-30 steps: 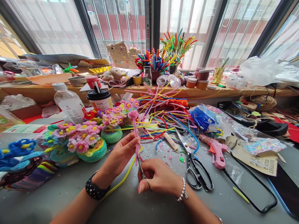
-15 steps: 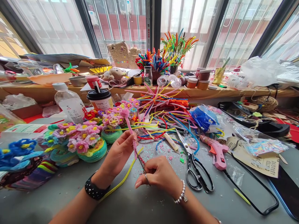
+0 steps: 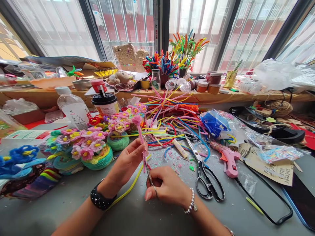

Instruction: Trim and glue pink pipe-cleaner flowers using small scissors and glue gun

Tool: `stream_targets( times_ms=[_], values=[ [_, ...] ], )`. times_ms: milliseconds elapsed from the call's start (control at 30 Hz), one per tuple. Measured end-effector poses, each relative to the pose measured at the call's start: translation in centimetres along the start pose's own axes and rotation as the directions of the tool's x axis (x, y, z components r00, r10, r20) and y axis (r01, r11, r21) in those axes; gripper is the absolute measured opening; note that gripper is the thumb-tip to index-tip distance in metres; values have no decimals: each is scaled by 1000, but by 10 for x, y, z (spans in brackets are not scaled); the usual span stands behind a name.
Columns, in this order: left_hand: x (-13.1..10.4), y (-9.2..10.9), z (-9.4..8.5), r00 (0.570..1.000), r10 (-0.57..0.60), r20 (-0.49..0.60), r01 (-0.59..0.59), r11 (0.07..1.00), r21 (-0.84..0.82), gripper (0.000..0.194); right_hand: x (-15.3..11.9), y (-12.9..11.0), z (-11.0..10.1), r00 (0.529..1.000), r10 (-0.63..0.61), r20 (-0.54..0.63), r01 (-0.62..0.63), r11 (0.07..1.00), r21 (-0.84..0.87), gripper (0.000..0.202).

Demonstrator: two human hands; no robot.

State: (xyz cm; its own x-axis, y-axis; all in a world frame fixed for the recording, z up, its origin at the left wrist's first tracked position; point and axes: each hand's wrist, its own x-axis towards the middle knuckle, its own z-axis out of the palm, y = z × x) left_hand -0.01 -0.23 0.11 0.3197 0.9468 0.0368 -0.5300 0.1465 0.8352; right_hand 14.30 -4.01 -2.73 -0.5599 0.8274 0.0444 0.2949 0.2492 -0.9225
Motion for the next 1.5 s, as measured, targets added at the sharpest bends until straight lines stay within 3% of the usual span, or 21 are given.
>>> stream_targets(
  times_ms=[533, 700, 933, 1267, 1367, 1500],
  values=[
    [1, 1, -2, 999, 44, -25, -45, 999, -28, 5, 6, -1, 13, 976, 19, -219, -37, 996, -80, 62],
    [1, 0, -1, 997, 43, -64, -43, 999, 0, 9, 6, 3, 11, 962, 25, -273, -78, 979, -187, 59],
    [2, 0, -3, 995, 47, -88, -41, 997, 69, 9, 4, 0, 10, 968, 24, -249, -85, 968, -237, 58],
    [0, -2, 0, 999, 33, -23, -31, 997, 65, 6, 3, 3, 10, 994, 14, -112, -19, 999, -41, 67],
    [0, -2, 1, 999, 32, -18, -32, 999, 22, 6, 4, 2, 11, 992, 19, -122, -19, 1000, -2, 65],
    [1, -2, 0, 999, 52, 14, -51, 998, -36, 7, 6, 2, 14, 974, 33, -225, -43, 998, -43, 62]
  ],
)
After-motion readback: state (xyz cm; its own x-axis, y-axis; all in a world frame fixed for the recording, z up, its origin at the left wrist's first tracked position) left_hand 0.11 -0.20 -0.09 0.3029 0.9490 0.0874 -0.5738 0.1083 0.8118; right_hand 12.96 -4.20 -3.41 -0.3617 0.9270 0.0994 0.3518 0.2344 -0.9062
